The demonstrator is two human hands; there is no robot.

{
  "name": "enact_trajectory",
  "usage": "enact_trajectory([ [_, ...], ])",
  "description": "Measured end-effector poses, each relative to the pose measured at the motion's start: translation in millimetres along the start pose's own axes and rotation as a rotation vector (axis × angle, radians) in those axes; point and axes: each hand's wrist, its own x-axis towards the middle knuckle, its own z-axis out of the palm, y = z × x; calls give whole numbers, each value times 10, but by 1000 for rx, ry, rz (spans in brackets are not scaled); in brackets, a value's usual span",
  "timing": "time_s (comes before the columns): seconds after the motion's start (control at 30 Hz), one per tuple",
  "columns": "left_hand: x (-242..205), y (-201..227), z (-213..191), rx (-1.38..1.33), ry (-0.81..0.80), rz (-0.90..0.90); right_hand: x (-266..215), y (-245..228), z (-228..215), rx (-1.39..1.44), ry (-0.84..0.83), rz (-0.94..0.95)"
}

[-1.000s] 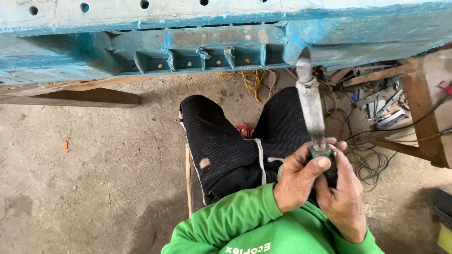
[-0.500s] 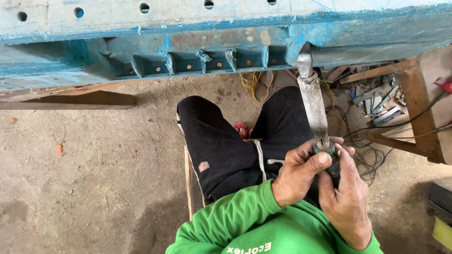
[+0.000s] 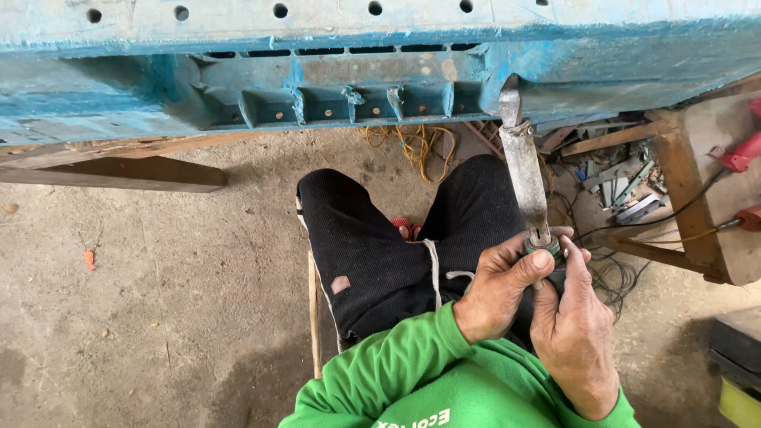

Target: The person uses a soldering iron to smooth and melt the edges of a blue plastic mold. They move the tool along the rim and into recessed areas, occasionally wiping away residue with their hand.

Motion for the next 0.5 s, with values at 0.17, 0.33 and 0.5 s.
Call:
enact_trajectory([
  [0.17, -4, 10, -15, -6, -25, 8, 0, 3, 10, 18, -25, 42],
  [0.33, -29, 48, 53, 30, 1, 14, 11, -30, -34, 86, 10, -15],
  [0.5, -52, 14, 49, 27, -10, -11, -33, 27, -40, 90, 35, -45],
])
